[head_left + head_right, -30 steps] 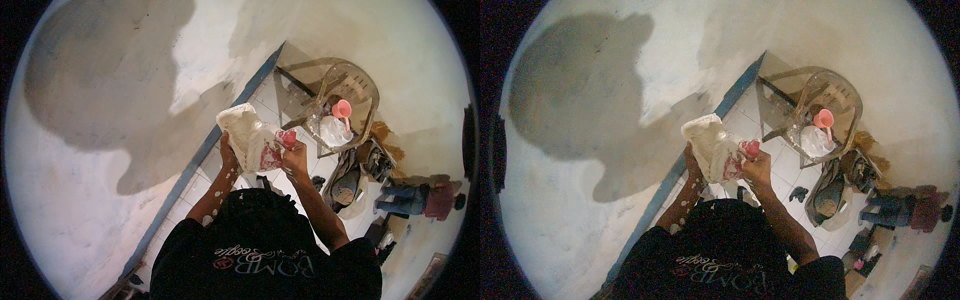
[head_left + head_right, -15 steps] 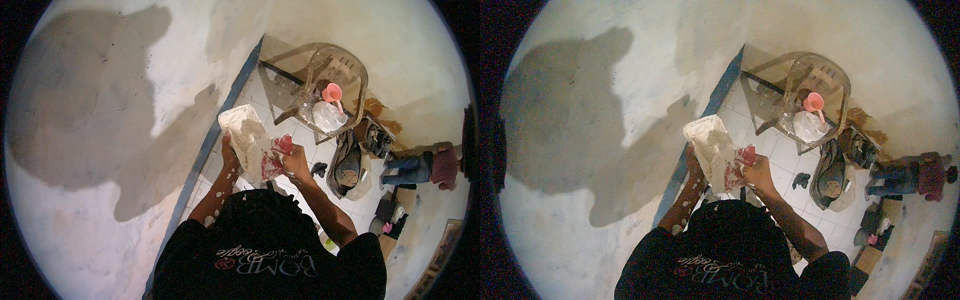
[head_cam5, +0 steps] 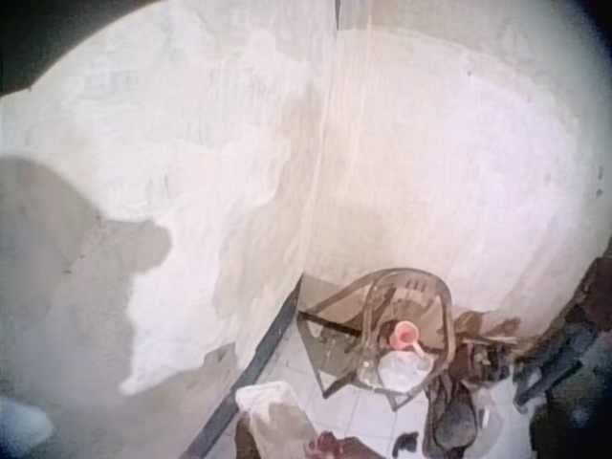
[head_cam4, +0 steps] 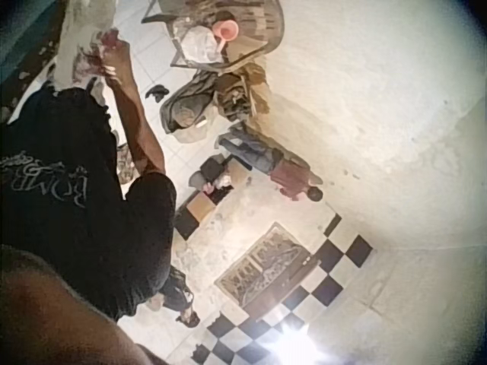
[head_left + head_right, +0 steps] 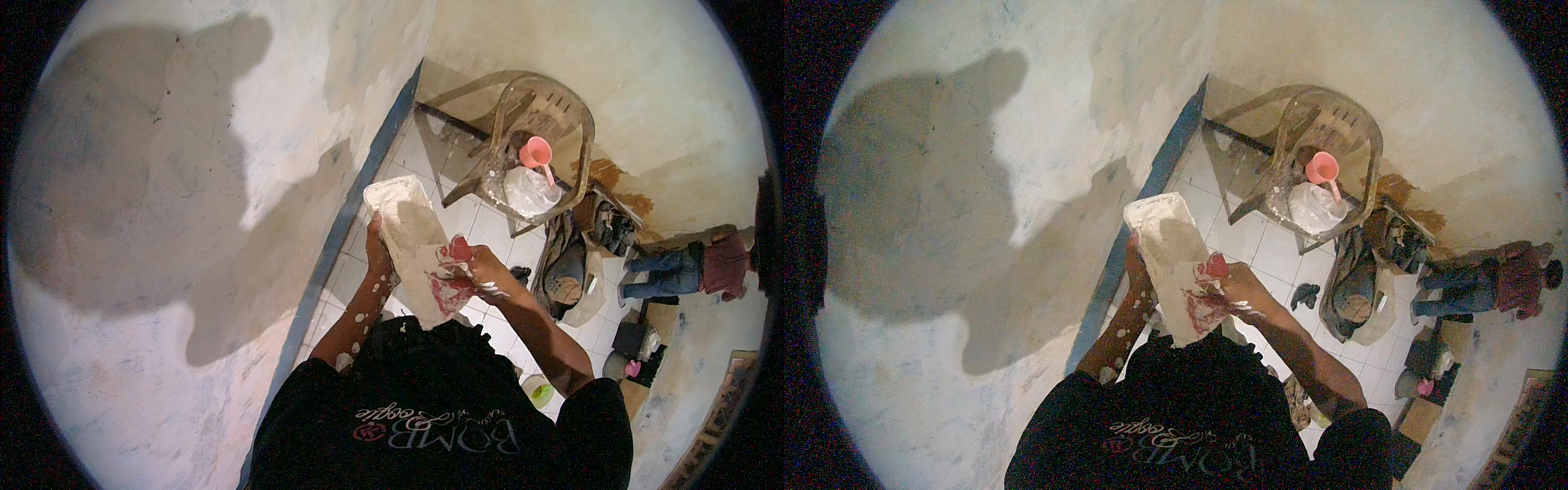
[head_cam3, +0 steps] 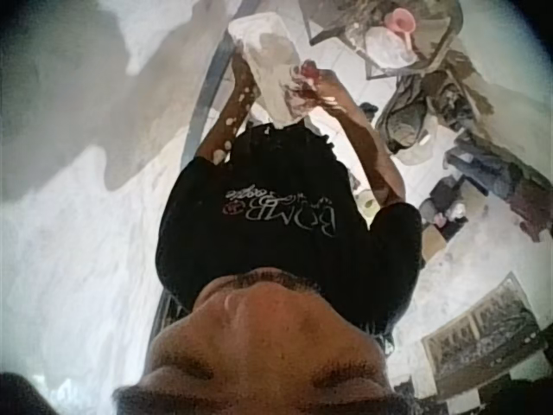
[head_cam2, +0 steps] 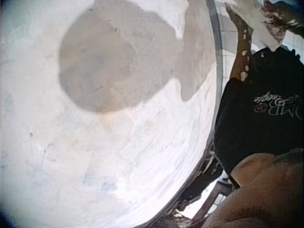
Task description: The person applies a white substance from a container to a damaged wall using a small tool, spreading it to smooth out the surface.
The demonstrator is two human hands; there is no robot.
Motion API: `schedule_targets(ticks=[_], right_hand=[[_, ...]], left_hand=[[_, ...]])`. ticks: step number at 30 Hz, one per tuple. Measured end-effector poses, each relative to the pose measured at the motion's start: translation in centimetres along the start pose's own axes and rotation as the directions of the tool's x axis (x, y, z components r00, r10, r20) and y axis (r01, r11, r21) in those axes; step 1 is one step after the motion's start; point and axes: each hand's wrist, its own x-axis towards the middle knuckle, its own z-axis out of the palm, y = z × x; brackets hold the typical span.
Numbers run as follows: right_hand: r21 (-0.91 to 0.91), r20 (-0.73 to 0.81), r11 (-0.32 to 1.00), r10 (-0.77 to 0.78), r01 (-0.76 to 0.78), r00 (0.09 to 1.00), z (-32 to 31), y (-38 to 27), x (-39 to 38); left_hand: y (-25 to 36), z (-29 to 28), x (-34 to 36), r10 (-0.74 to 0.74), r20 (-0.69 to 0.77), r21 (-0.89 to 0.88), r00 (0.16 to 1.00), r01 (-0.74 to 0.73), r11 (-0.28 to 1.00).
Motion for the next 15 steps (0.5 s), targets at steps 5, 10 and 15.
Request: schedule_targets(ticks=[5, 10, 15], right_hand=[[0.380, -0.064, 0.909, 0.207, -0.168, 0.976, -1.9, -1.3, 0.0], [-0.167, -0.264, 0.979, -0.157, 0.115, 0.952, -3.3, -4.0, 1.9], [-0.741, -0.324, 0.671, -0.361, 0.003, 0.875, -1.0, -7.5, 1.1]], left_hand=[[-1.2, -1.4, 0.1, -0.010, -0.084, -0.059, 0.996, 0.006, 0.998], [-4.3, -4.5, 0.6, -0.040, 0.012, -0.183, 0.999, 0.042, 0.982], [-4.2, -1.1, -1.3, 0.005, 0.027, -0.102, 1.000, -0.002, 0.995]])
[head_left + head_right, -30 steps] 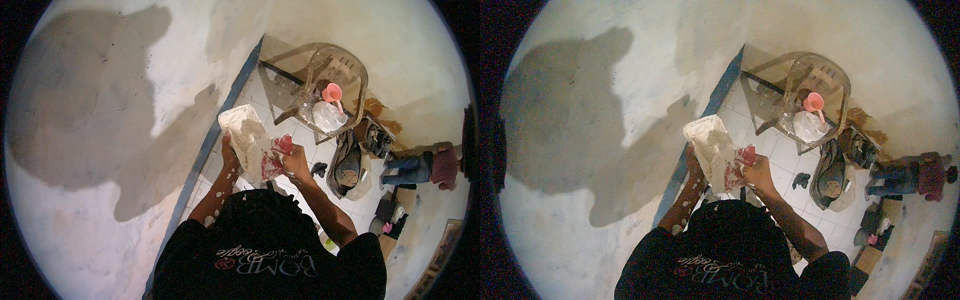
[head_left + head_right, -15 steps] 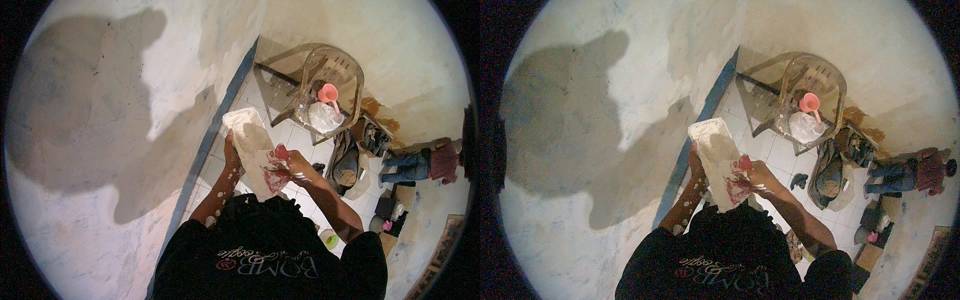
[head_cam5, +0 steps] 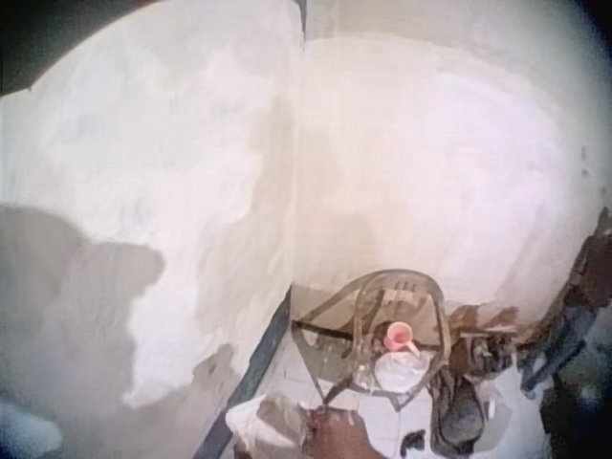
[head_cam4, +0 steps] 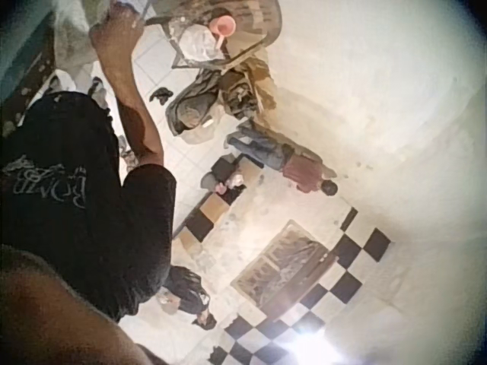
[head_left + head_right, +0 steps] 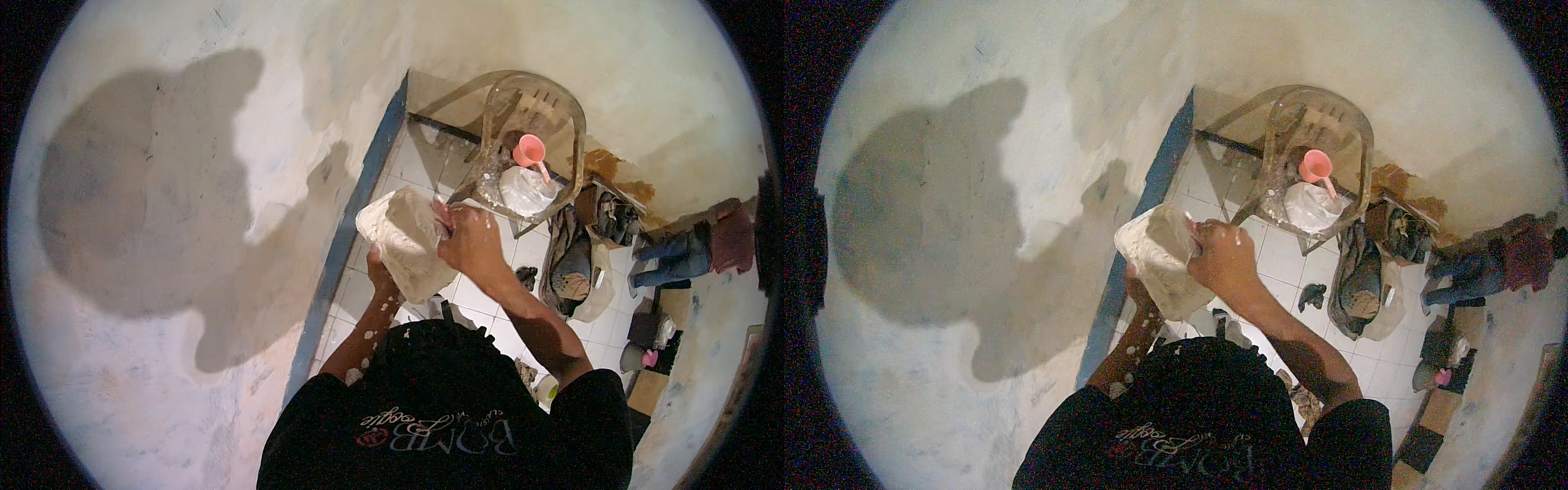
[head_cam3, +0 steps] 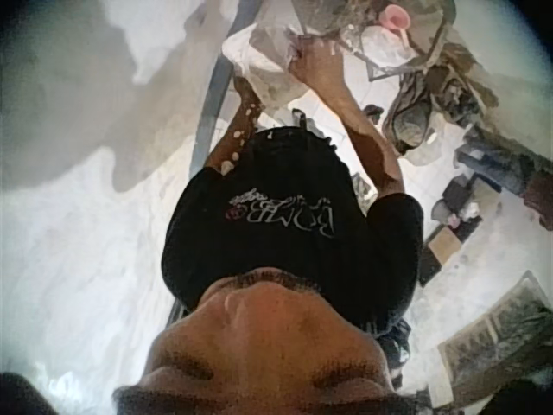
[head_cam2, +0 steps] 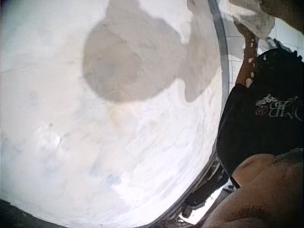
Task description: The person applies a white substance from a container to a damaged wall using a small tool, spreading it to smooth out the surface.
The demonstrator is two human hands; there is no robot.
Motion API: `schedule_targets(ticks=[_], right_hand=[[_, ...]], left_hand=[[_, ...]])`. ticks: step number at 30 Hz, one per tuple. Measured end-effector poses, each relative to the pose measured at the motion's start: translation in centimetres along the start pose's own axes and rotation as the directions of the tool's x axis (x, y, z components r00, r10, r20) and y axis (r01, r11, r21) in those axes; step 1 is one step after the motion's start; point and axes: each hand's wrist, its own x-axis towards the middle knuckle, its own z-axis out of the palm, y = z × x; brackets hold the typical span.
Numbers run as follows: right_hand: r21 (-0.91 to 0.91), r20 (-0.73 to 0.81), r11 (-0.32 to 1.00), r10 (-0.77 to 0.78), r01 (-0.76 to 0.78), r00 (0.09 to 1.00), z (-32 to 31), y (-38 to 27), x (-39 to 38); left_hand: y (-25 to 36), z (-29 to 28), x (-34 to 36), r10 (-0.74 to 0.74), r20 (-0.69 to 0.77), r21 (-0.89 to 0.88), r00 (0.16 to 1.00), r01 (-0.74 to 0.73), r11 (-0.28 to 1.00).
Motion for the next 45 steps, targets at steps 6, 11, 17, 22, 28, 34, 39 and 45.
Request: schedule_targets(ticks=[6, 11, 17, 22, 28, 34, 39, 45], right_hand=[[0.009, -0.164, 1.000, -0.014, 0.015, 0.986, 0.9, 0.1, -1.3], [-0.071, -0.025, 0.997, -0.045, 0.043, 0.999, 2.0, 1.8, -2.5], [0.145, -0.004, 0.986, -0.088, 0.087, 0.996, 1.9, 0.2, -4.0], [0.234, 0.100, 0.968, -0.113, 0.087, 0.989, 0.6, -0.1, -4.6], [0.293, -0.022, 0.956, 0.032, -0.024, 0.999, -1.5, 2.6, -4.0], [0.283, -0.068, 0.952, -0.105, 0.120, 0.992, -3.4, 2.4, -3.9], [0.348, 0.005, 0.788, -0.544, 0.508, 0.839, -5.6, 4.8, -3.1], [0.069, 0.252, 0.667, -0.731, 0.741, 0.635, -7.1, 6.7, -4.0]], left_hand=[[-1.1, 1.8, -1.6, 0.018, 0.165, -0.008, 0.986, -0.017, 1.000], [-1.1, 3.9, -3.1, -0.003, 0.147, 0.001, 0.989, 0.003, 1.000], [-2.3, 2.8, -2.7, 0.060, 0.083, 0.056, 0.995, -0.065, 0.996], [-3.3, 0.0, -2.4, 0.052, 0.045, -0.015, 0.998, -0.052, 0.999], [-4.4, -0.1, -1.3, 0.111, 0.025, -0.091, 0.993, -0.109, 0.990], [-4.3, -1.1, -0.7, 0.057, -0.062, -0.071, 0.996, -0.062, 0.996], [-1.4, 3.6, -2.1, -0.117, 0.124, -0.136, 0.985, 0.134, 0.982], [-0.5, 5.7, -2.4, -0.044, 0.124, -0.068, 0.991, 0.053, 0.996]])
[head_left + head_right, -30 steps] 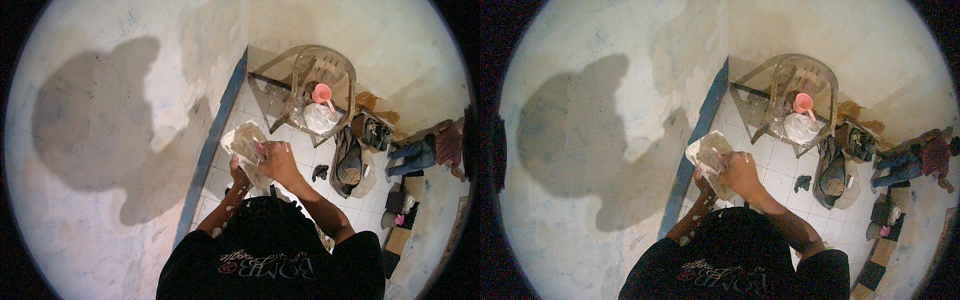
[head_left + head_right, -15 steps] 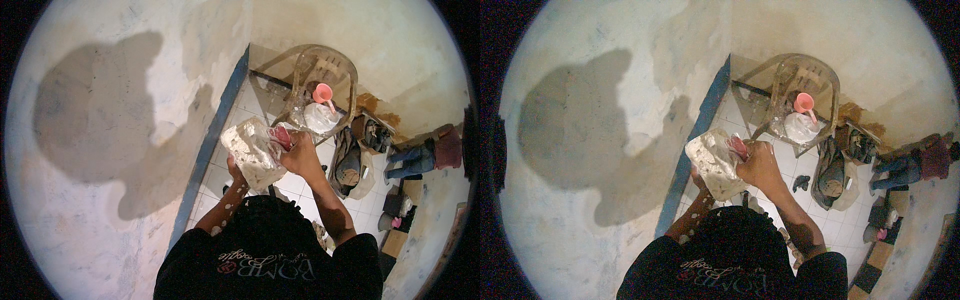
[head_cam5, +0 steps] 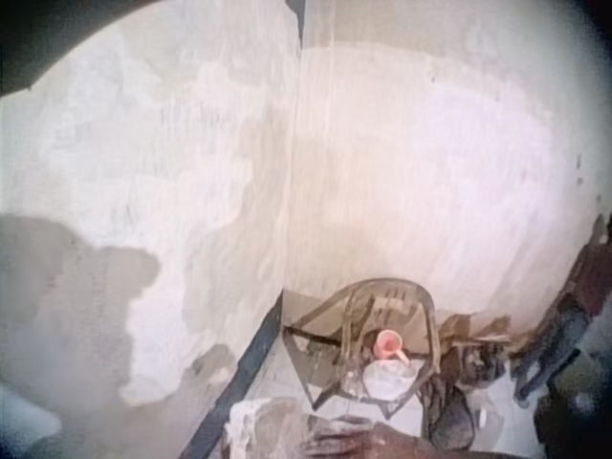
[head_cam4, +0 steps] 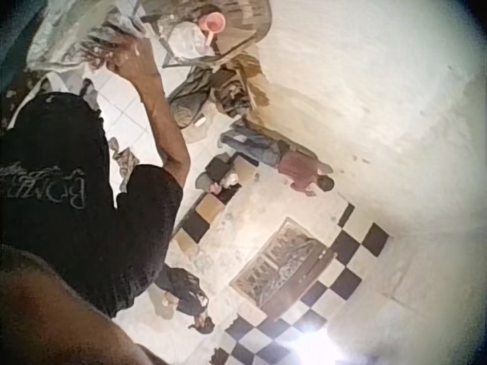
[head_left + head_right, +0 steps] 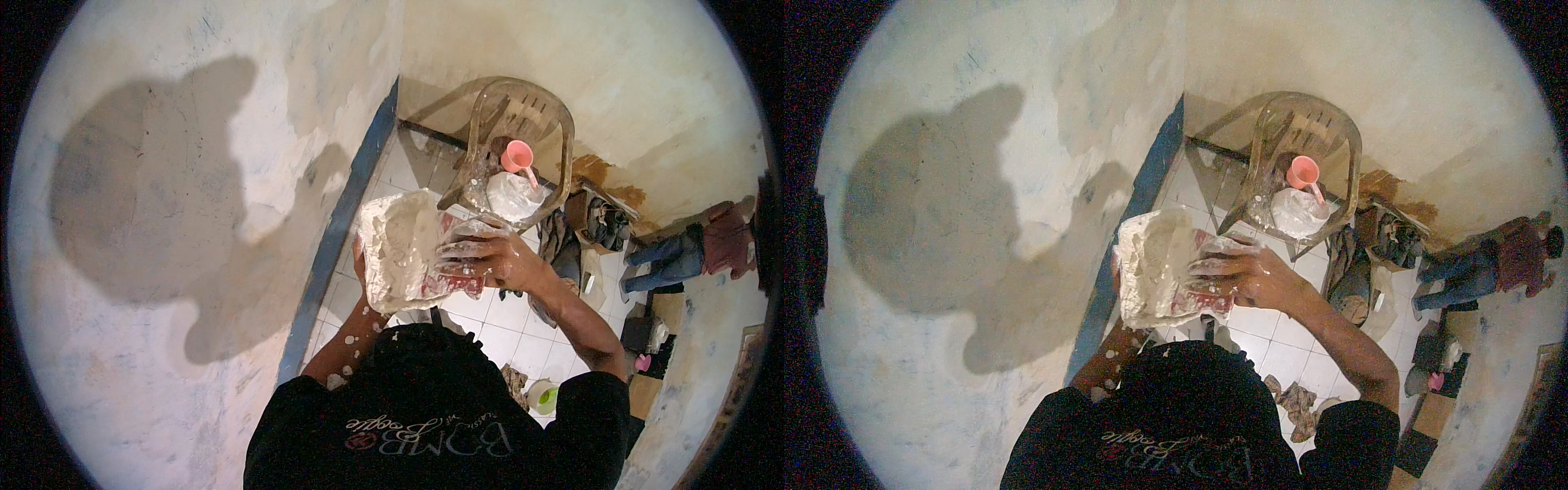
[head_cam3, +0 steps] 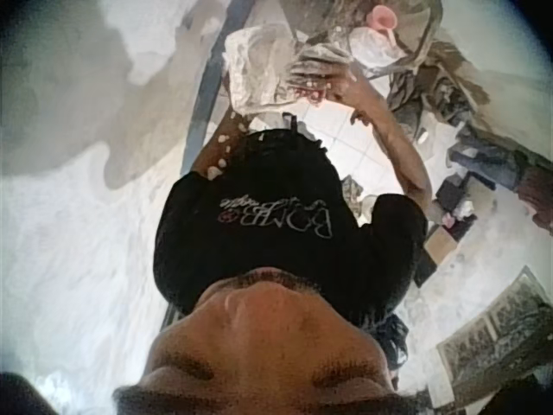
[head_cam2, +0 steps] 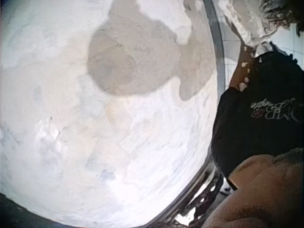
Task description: The person applies a white substance from a container to a damaged wall using a small tool, spreading it to smooth out the surface.
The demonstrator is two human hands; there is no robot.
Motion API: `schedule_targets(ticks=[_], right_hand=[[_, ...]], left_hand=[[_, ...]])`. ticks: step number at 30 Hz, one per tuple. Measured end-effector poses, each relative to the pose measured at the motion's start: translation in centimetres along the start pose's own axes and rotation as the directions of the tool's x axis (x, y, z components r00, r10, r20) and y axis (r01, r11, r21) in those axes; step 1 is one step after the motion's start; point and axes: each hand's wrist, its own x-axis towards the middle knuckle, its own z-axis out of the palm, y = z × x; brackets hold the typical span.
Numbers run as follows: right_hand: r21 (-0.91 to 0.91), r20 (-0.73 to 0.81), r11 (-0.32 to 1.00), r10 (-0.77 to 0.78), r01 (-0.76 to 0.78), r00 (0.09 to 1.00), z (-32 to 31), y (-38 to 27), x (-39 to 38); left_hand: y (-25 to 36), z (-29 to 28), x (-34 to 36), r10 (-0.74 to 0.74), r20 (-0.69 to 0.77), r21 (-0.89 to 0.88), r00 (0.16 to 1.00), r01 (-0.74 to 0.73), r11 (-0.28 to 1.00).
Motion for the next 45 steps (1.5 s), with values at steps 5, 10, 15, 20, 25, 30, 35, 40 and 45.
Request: schedule_targets(ticks=[5, 10, 15, 20, 25, 30, 35, 40, 45], right_hand=[[-0.259, 0.114, 0.955, -0.118, 0.144, 0.986, -1.4, 0.6, -0.6], [-0.304, 0.125, 0.949, -0.053, 0.089, 0.991, -2.4, 0.8, -1.4], [-0.325, 0.170, 0.940, -0.052, 0.105, 0.984, -3.1, 1.1, -2.1], [-0.363, 0.189, 0.926, -0.038, 0.105, 0.981, -4.0, 1.1, -3.1], [-0.416, 0.037, 0.909, 0.018, -0.001, 0.999, -6.0, 1.5, -4.7], [-0.193, -0.276, 0.961, 0.141, -0.199, 0.951, -6.6, 0.1, -4.3], [0.892, -0.042, 0.264, 0.857, -0.368, 0.514, -3.0, -2.1, -0.6], [0.980, -0.002, 0.089, 0.897, -0.177, 0.441, 4.7, 3.8, -0.9], [0.957, 0.106, 0.011, 0.917, -0.290, 0.385, 4.1, 2.6, -1.5]], left_hand=[[0.5, -0.3, 0.2, 0.086, 0.007, 0.084, 0.996, -0.087, 0.993], [0.5, 2.0, -0.1, 0.055, 0.007, 0.045, 0.998, -0.055, 0.997], [0.0, 1.8, 0.0, 0.046, -0.005, 0.034, 0.999, -0.046, 0.998], [-0.4, 1.1, 0.1, 0.120, -0.004, 0.069, 0.993, -0.120, 0.990], [0.2, 1.9, 0.0, 0.043, 0.030, -0.041, 0.999, -0.042, 0.998], [0.7, 3.0, -1.0, 0.149, 0.039, 0.082, 0.988, -0.152, 0.985], [0.1, 2.3, -0.7, -0.008, 0.043, -0.186, 0.999, 0.016, 0.982], [-0.8, 0.3, 0.5, -0.039, -0.130, -0.124, 0.991, 0.023, 0.992], [-0.4, 2.2, 0.0, -0.057, -0.019, -0.062, 0.998, 0.056, 0.997]])
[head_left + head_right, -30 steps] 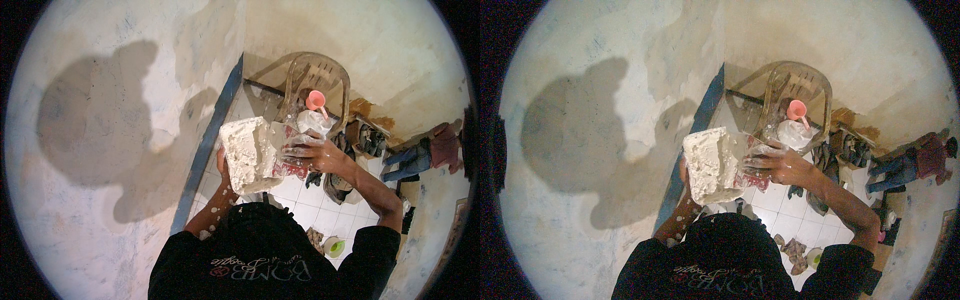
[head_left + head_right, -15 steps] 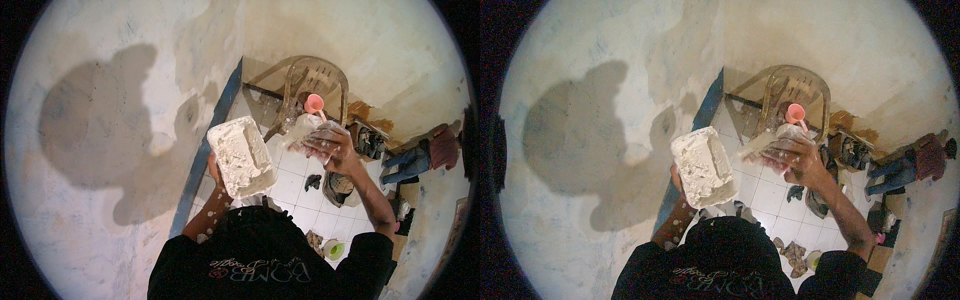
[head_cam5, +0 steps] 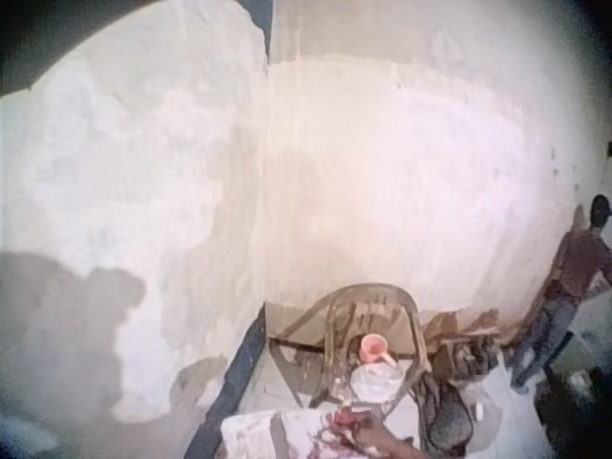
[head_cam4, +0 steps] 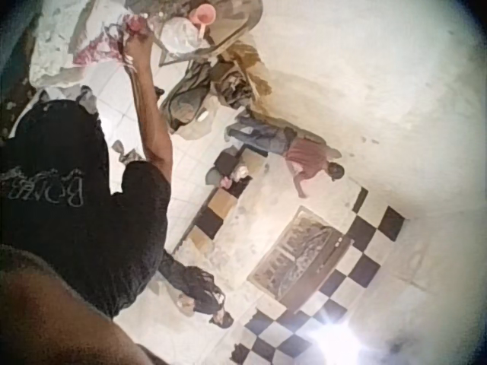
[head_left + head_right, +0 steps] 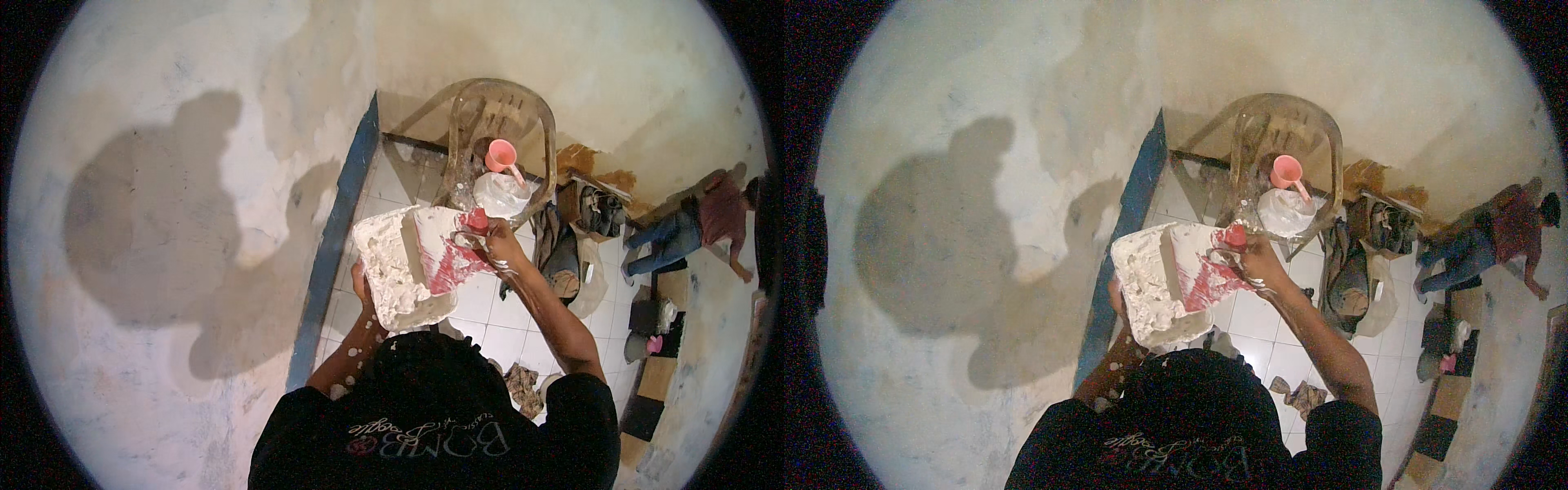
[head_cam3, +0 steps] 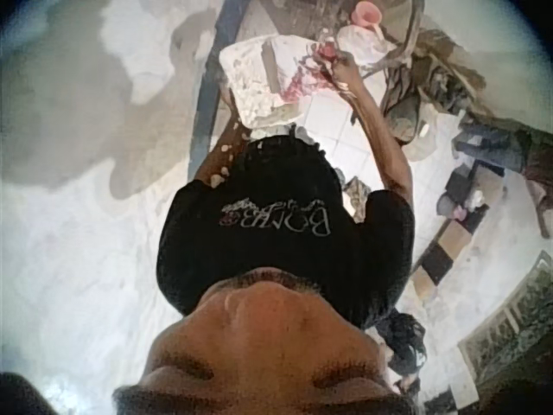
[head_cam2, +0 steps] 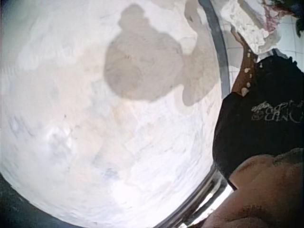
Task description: The person applies a white substance from a container to a damaged wall using a small tool, spreading it to smooth out the surface.
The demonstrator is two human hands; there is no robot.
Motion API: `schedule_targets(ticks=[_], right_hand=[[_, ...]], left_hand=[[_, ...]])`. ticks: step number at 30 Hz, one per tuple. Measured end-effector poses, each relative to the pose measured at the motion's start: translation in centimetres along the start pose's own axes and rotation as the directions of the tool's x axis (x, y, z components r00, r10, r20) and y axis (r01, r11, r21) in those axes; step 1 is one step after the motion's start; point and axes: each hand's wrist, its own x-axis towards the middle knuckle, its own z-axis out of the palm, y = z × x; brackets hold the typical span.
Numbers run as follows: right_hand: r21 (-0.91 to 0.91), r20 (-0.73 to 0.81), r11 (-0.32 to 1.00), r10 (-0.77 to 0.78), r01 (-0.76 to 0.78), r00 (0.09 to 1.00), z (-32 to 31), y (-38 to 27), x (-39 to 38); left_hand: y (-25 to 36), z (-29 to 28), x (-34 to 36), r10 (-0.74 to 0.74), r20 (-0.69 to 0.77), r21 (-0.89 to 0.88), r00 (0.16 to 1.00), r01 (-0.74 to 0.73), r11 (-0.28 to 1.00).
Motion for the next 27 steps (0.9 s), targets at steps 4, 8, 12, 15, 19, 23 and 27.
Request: schedule_targets(ticks=[4, 8, 12, 15, 19, 23, 27], right_hand=[[-0.064, 0.097, 0.996, 0.060, -0.054, 0.994, -1.5, 0.5, -1.0], [-0.155, 0.081, 0.985, 0.085, -0.072, 0.993, -2.4, 0.6, -1.9], [-0.609, -0.001, 0.788, 0.117, -0.094, 0.993, -2.7, -0.7, -1.8], [-0.390, -0.052, 0.911, 0.124, -0.135, 0.991, -3.6, -1.9, -3.0], [-0.368, 0.015, 0.885, -0.300, 0.284, 0.954, -4.4, -4.7, -2.3], [-0.752, 0.246, 0.542, -0.298, 0.376, 0.922, 2.9, -10.7, -1.5], [-0.917, 0.359, 0.114, -0.183, 0.382, 0.915, 6.0, -10.0, -0.1]], left_hand=[[-0.5, -0.7, 0.0, -0.022, 0.029, -0.066, 0.999, 0.024, 0.998], [-0.6, -4.5, 1.4, -0.027, 0.082, -0.048, 0.996, 0.031, 0.998], [0.6, -8.2, 2.6, 0.037, 0.290, -0.065, 0.956, -0.020, 0.998], [2.3, -5.1, 2.5, 0.100, 0.156, 0.120, 0.983, -0.120, 0.986], [2.3, -3.3, 2.4, 0.041, 0.057, 0.069, 0.998, -0.045, 0.997], [3.4, -3.4, 2.7, -0.062, -0.012, 0.145, 0.998, 0.063, 0.987], [1.0, -4.9, 3.0, -0.110, 0.017, 0.117, 0.994, 0.107, 0.987]])
